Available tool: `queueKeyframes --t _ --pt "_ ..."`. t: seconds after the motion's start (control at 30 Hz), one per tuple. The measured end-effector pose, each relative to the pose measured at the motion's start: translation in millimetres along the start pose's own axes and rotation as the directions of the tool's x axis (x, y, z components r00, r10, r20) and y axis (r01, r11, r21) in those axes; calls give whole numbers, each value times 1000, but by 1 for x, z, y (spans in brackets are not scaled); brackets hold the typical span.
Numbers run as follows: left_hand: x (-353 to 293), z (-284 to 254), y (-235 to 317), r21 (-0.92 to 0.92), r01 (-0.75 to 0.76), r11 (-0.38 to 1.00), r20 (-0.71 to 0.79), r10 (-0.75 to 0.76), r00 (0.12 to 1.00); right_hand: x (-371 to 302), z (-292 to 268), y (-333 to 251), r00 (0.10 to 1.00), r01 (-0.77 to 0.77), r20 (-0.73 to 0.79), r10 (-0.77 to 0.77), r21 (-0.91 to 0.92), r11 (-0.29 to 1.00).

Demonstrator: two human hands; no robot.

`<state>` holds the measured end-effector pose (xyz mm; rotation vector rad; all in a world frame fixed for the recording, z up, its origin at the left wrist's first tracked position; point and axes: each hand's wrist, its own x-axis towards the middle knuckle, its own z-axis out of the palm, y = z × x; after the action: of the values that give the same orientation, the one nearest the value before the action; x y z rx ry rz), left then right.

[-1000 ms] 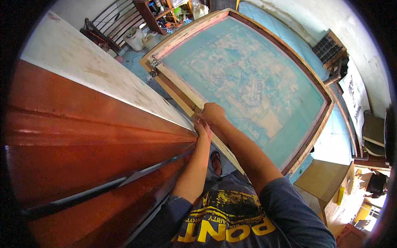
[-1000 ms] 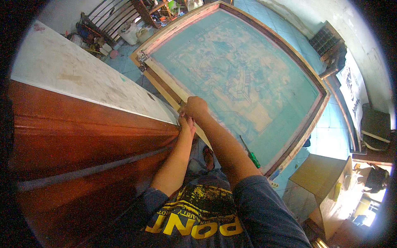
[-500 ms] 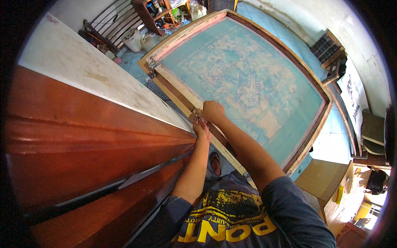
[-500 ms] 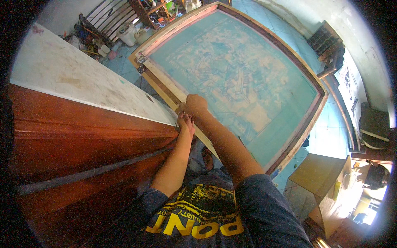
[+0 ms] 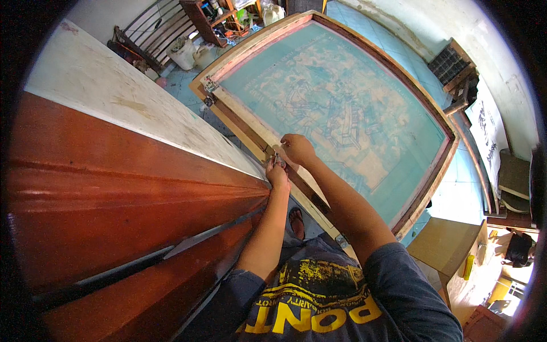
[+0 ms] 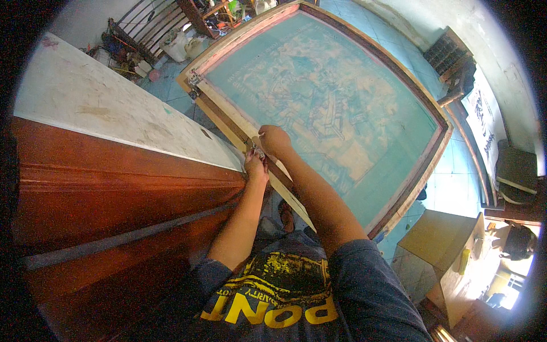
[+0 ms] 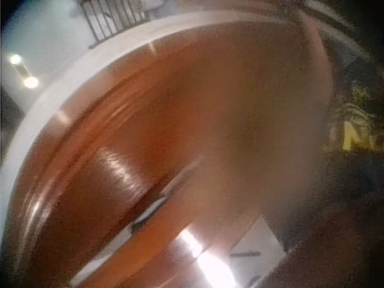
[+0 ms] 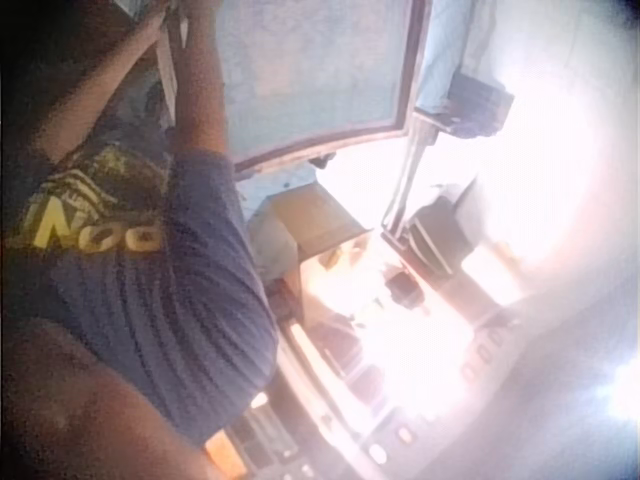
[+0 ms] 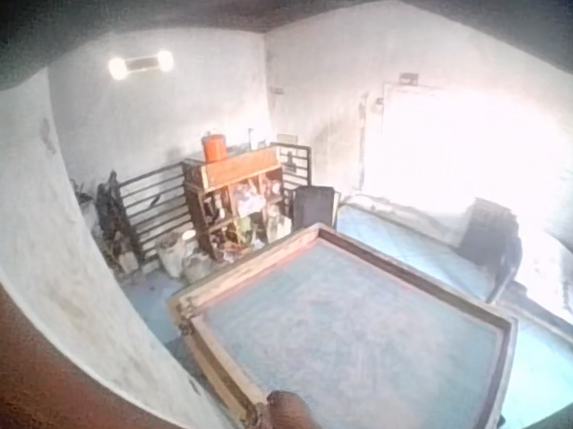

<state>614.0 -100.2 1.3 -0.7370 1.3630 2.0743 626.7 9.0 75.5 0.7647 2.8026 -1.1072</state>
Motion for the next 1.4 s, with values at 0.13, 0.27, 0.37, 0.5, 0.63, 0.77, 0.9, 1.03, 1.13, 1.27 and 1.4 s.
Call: queueKeyframes --t 0.13,0.27,0.37,0.5,0.63,0.77,0.9,1.03,1.13,1.27,1.4 --pt "-15 6 9 11 -3 1000 -2 3 1000 0 9 3 996 3 86 -6 39 999" --pt "4 -5 -2 -132 -10 991 0 10 1000 -1 1 -21 958 204 227 -175 -111 973" --pt "29 -21 -15 -199 -21 980 89 40 995 4 -1 -30 910 386 277 -308 -301 872" --pt "34 -15 -18 -208 27 978 53 -16 998 10 4 -12 896 444 160 -415 -259 858" --pt "30 -12 -23 -51 -42 998 28 43 999 5 2 -14 993 -105 -61 103 -35 994" --pt "42 -28 -20 -227 73 971 73 -57 996 -4 -7 -41 976 -121 149 160 -241 963" --pt "38 -23 -17 -335 177 925 162 -129 978 1 8 -32 974 206 159 -160 -338 918" --pt "22 -17 -13 -293 75 953 117 -43 992 1 7 -29 876 467 60 -478 -350 812" --pt "13 -11 -8 -98 -18 995 41 22 999 2 9 -20 987 105 -113 -113 -79 991" --pt "-4 1 1 11 -22 1000 -11 22 1000 -1 18 10 999 -36 18 35 66 997" --pt "-16 3 8 -42 3 999 -3 -3 1000 -14 24 7 999 35 -38 -29 162 986"
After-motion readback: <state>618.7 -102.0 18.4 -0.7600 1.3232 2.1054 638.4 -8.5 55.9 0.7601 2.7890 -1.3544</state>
